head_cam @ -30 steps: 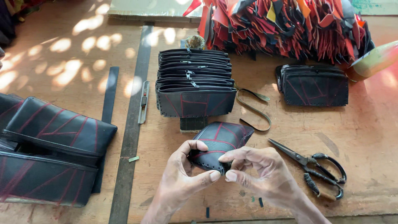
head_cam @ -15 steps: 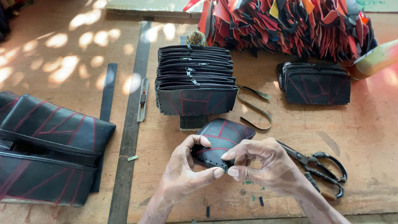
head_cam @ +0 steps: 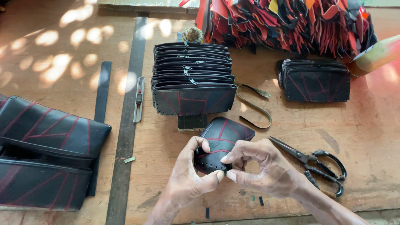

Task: The person handles black leather wallets with red stitching, opening and closing zippers, and attaching a strap to one wallet. The person works at a wooden table with stacks of wallets and leather scraps nearby.

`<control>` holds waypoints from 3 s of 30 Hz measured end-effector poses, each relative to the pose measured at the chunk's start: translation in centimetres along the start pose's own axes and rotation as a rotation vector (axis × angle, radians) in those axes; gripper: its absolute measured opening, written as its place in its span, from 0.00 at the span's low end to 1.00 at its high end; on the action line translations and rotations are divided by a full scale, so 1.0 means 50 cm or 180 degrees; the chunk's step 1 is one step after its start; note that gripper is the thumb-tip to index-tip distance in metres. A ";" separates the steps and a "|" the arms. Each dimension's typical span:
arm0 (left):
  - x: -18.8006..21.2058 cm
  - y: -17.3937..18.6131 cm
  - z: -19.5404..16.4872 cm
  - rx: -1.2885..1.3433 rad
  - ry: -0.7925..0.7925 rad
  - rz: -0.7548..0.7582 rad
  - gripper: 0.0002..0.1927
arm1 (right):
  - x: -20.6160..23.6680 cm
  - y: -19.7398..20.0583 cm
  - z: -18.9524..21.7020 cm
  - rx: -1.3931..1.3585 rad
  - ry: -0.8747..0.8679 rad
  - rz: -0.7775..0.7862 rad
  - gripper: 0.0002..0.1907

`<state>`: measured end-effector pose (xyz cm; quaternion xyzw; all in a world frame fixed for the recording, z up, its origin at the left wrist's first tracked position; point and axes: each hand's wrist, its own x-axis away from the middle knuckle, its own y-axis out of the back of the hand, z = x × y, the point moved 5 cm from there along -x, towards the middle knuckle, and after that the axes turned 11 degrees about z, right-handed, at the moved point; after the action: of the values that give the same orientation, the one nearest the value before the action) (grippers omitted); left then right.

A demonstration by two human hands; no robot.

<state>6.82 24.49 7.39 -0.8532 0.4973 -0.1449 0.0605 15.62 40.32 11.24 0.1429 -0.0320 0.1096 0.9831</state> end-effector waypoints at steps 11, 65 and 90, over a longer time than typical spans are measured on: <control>-0.006 -0.018 0.019 0.0105 0.0225 -0.0116 0.23 | 0.010 -0.025 -0.016 0.0302 0.0284 -0.0543 0.05; -0.008 0.010 0.018 0.1294 -0.0192 0.0240 0.35 | 0.029 0.002 -0.007 -0.0033 0.0586 -0.0768 0.11; -0.032 -0.018 0.043 0.2079 -0.0429 0.0317 0.25 | 0.057 0.006 -0.043 -0.1374 0.0464 -0.0714 0.13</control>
<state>7.51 26.23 5.28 -0.7711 0.4605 -0.2367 0.3705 18.40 41.80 9.53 -0.0759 0.0323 0.0005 0.9966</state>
